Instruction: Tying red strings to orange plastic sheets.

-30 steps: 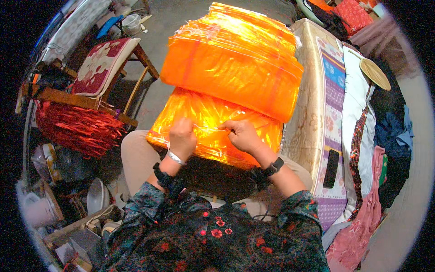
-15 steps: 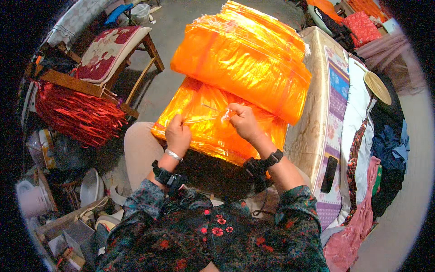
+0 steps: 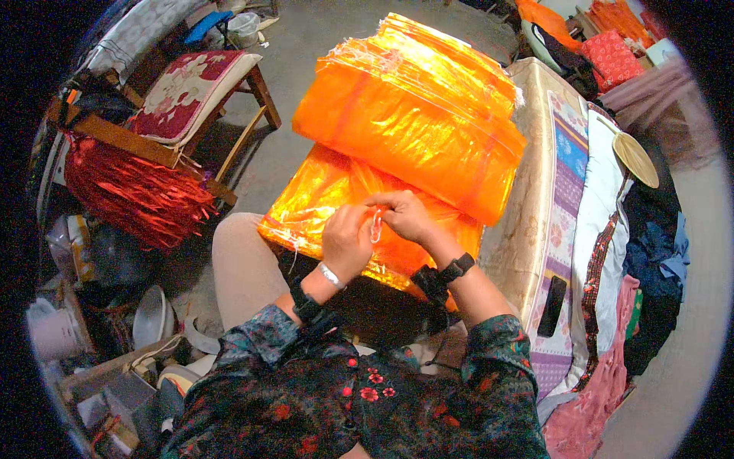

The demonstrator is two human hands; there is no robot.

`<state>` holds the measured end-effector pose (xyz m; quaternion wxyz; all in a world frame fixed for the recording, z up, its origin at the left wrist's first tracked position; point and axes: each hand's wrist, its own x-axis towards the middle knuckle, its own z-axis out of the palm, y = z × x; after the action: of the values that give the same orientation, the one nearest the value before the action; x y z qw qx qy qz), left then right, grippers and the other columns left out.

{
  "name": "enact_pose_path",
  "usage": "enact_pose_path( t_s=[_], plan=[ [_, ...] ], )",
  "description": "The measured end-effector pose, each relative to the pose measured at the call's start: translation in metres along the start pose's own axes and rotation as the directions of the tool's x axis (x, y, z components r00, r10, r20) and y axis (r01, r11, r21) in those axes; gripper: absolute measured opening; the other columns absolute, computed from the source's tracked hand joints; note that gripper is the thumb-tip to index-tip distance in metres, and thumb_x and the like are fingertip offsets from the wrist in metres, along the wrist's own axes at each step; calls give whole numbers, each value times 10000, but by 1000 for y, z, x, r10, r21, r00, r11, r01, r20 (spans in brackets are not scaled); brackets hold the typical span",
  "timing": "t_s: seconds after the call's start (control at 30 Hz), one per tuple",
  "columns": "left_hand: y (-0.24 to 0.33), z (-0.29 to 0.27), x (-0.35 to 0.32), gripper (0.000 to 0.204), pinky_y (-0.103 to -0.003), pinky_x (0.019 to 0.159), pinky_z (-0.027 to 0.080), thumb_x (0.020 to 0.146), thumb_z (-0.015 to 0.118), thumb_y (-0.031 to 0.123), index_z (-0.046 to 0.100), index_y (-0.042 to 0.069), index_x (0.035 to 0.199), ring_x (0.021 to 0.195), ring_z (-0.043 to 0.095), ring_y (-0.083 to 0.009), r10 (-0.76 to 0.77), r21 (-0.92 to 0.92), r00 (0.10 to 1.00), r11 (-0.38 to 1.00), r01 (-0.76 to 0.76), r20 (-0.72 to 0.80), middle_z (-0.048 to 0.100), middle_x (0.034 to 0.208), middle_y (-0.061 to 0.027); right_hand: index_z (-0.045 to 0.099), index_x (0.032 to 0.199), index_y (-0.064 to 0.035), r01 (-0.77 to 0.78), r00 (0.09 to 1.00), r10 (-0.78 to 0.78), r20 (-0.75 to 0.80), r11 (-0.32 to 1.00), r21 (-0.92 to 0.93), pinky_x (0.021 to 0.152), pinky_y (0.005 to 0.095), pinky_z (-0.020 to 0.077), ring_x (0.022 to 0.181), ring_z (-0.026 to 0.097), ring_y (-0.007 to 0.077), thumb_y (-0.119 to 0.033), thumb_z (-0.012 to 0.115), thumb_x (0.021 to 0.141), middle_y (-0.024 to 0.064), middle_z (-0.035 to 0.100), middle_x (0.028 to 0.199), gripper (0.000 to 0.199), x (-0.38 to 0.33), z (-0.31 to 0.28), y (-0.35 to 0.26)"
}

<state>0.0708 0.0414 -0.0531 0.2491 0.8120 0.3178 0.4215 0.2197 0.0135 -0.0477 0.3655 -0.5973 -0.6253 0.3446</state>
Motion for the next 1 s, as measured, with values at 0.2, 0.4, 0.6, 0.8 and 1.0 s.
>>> enact_pose_path(
  t_s=[0.2,0.4,0.6,0.8,1.0],
  plan=[
    [-25,17,-40,362,-426,663,445,760,442,89,390,31,1114,743,546,-352,-448,-218,883,856,468,139,536,871,-231,640,880,-84,75,994,-59,88,978,-195,460,265,397,495,485,109,-84,492,718,60,540,578,219,6,-18,0],
    [-29,20,-29,156,-281,358,445,764,349,-56,431,35,861,461,537,-191,-729,-692,634,318,647,258,498,747,-98,629,924,-83,-47,986,83,148,971,-235,618,298,453,658,577,174,-74,495,719,106,614,730,245,-15,-17,11],
    [-37,7,-19,168,-290,448,471,713,397,-102,482,-6,821,530,556,-211,-741,-713,601,245,657,299,516,752,-97,625,965,-166,-77,945,213,246,881,-467,695,370,452,773,577,292,-188,501,721,150,603,829,274,-4,-29,-31],
    [-59,14,-23,167,-257,468,421,670,414,-95,545,8,686,538,535,-182,-752,-611,617,382,693,230,520,637,-63,630,934,-174,27,932,188,310,817,-577,691,386,451,778,573,300,-218,497,713,124,611,830,262,3,-31,-34],
    [-25,10,-23,90,-311,560,408,585,440,-61,492,10,608,629,513,-286,-171,-293,980,936,194,104,495,626,-137,614,937,-145,22,900,289,327,718,-695,651,405,458,724,575,325,-226,496,687,147,609,798,288,4,-2,-40]
  ],
)
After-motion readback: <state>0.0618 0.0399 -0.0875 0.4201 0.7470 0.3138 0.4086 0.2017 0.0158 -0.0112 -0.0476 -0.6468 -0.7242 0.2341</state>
